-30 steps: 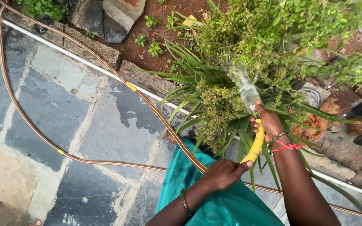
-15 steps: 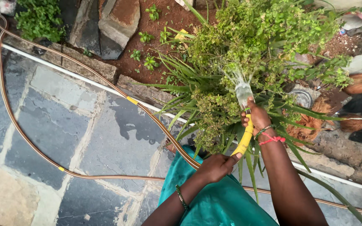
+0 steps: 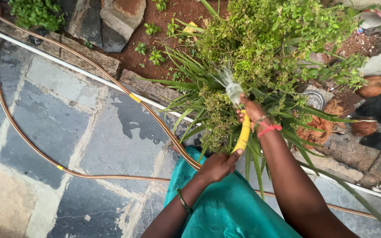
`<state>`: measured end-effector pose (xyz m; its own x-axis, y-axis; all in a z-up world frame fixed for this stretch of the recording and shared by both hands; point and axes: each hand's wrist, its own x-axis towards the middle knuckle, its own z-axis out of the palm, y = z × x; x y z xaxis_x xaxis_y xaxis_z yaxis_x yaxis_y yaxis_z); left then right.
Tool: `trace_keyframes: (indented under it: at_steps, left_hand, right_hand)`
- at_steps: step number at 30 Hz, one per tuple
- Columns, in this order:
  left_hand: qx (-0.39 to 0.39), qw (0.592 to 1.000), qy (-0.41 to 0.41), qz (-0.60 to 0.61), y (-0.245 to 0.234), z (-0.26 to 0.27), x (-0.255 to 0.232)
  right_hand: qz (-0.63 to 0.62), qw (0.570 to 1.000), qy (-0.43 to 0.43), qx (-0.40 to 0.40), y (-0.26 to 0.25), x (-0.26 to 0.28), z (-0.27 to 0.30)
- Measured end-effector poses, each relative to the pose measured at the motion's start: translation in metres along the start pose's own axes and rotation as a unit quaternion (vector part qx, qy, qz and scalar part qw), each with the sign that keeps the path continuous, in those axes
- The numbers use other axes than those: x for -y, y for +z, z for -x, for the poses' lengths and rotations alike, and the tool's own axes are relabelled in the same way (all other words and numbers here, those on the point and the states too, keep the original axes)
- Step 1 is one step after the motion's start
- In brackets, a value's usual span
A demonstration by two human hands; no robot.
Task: The person waters plants in a garden bed and containers using a hose with a plastic bag tied at the end to diffuse the spray.
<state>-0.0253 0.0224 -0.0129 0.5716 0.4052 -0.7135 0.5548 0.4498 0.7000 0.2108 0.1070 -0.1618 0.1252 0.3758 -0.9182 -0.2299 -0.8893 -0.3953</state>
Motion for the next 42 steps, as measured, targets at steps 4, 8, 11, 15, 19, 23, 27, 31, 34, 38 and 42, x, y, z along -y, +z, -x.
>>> trace_keyframes:
  at_steps: [4, 8, 11, 15, 19, 23, 27, 31, 34, 38, 42]
  left_hand:
    - [-0.027, 1.0, 0.003, 0.009, -0.002, -0.001, -0.001]
    - [-0.039, 0.999, 0.011, 0.022, -0.011, 0.0, -0.003]
    - [-0.061, 0.997, 0.02, 0.045, -0.019, 0.002, -0.006]
    - [-0.077, 0.995, -0.016, 0.065, -0.032, -0.003, -0.006]
    - [-0.073, 0.995, -0.01, 0.06, -0.039, -0.018, -0.004]
    - [-0.048, 0.998, -0.004, 0.038, -0.038, -0.029, -0.009]
    - [-0.034, 0.998, -0.025, 0.036, -0.039, -0.034, -0.016]
    - [-0.041, 0.997, -0.04, 0.051, -0.041, -0.036, -0.019]
    - [-0.063, 0.997, -0.012, 0.047, -0.045, -0.038, -0.02]
    - [-0.049, 0.996, -0.047, 0.059, -0.046, -0.038, -0.025]
    - [-0.057, 0.997, -0.027, 0.046, -0.04, -0.039, -0.027]
  right_hand:
    - [0.068, 0.998, 0.004, 0.003, 0.021, 0.02, -0.002]
    - [0.096, 0.994, 0.009, 0.044, 0.044, 0.035, -0.006]
    - [0.114, 0.992, 0.018, 0.048, 0.062, 0.049, -0.013]
    - [0.035, 0.999, -0.012, 0.025, 0.067, 0.052, -0.031]
    - [-0.037, 0.999, -0.024, -0.006, 0.039, 0.047, -0.039]
    - [-0.06, 0.996, -0.024, -0.06, 0.018, 0.041, -0.041]
    - [-0.083, 0.996, -0.001, -0.042, 0.011, 0.039, -0.047]
    - [-0.086, 0.996, -0.001, -0.025, 0.022, 0.049, -0.049]
    - [-0.094, 0.995, 0.008, -0.029, 0.029, 0.06, -0.042]
    - [-0.098, 0.994, -0.013, -0.036, 0.028, 0.068, -0.033]
    - [-0.103, 0.993, -0.042, -0.044, 0.021, 0.068, -0.03]
